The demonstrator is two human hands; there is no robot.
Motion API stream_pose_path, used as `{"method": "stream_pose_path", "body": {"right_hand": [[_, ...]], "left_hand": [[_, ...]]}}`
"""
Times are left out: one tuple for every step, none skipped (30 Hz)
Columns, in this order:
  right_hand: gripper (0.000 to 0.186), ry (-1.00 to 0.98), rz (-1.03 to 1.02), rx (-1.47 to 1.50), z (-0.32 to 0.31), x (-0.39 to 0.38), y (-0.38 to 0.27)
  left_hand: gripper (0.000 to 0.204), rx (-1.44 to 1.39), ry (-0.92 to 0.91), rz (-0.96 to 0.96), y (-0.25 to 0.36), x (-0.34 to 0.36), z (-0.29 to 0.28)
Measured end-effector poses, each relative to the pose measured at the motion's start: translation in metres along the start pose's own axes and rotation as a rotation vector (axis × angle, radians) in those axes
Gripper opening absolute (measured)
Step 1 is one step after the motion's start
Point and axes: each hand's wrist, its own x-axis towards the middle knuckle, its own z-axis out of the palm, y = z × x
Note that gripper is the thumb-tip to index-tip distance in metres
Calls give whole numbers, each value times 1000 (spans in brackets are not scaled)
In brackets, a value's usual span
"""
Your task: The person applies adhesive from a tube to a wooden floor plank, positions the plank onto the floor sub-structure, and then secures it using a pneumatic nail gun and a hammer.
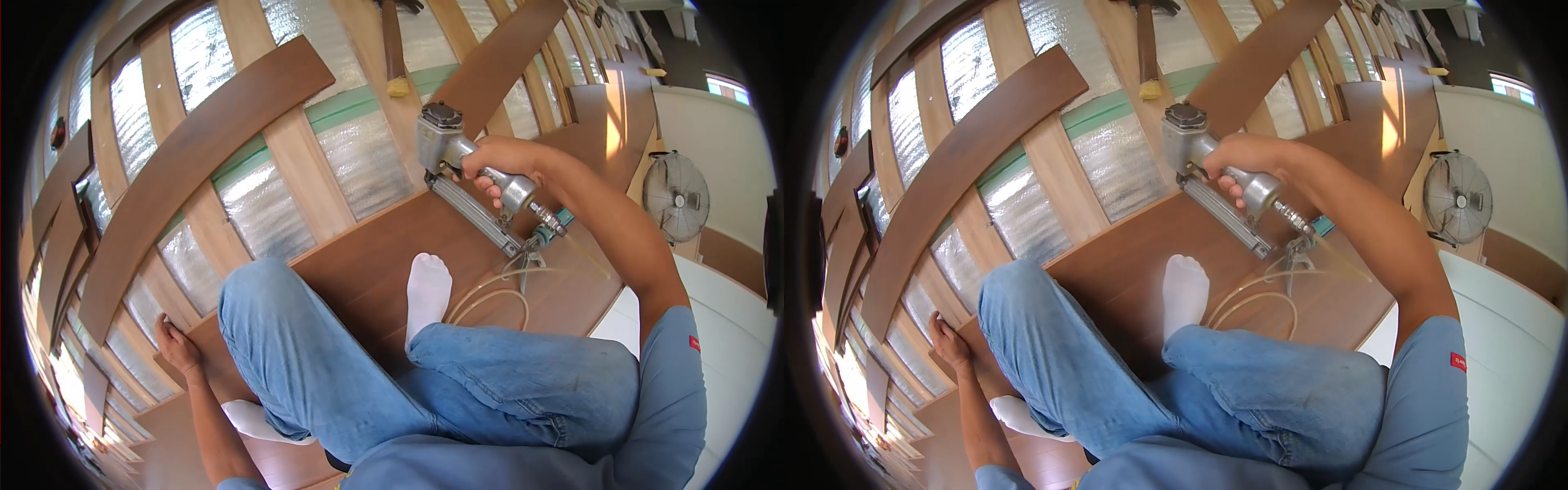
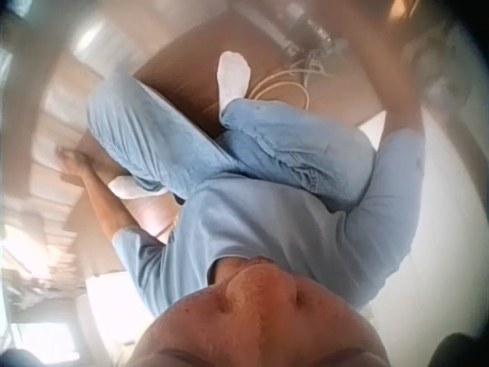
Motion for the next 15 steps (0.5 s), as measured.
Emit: {"method": "stream_pose_path", "body": {"right_hand": [[11, 5, 4, 6, -3, 2, 1], [11, 1, 5, 32, -7, 4, 3], [11, -3, 7, 59, -10, 7, 6], [11, -1, 12, 66, -12, 8, 10], [12, 3, 16, 82, -13, 8, 11], [14, 8, 21, 98, -14, 8, 12], [17, -4, 6, 141, -12, 7, 14], [17, 2, -4, 144, -13, 5, 11], [16, -12, -6, 120, -15, 2, 7], [16, -26, -8, 95, -16, 0, 5], [25, -57, 1, 105, -23, 4, 8], [25, -21, 29, 103, -28, 8, 10], [25, -22, 32, 110, -30, 10, 15], [25, -27, 30, 111, -30, 11, 15], [25, -28, 31, 111, -30, 11, 16]], "left_hand": [[32, 0, 7, 12, -1, 2, -2], [32, 3, 13, 23, -3, 3, -3], [32, 24, -1, 30, -5, 4, -3], [32, 23, -8, 35, -6, 3, -2], [32, 24, -6, 27, -6, 4, 0], [32, 25, -5, 20, -6, 4, 0], [31, 46, -9, 27, -6, 2, -2], [31, 42, -2, 35, -8, 2, -3], [31, 45, -1, 19, -10, 1, -5], [31, 48, -1, 3, -12, 3, -4], [31, 42, -18, 2, -6, 3, -4], [31, 41, -27, 8, -5, 2, -2], [31, 33, -13, 15, -3, 1, 0], [31, 27, 9, 18, -4, 0, -1], [31, 28, 7, 18, -4, -1, -1]]}}
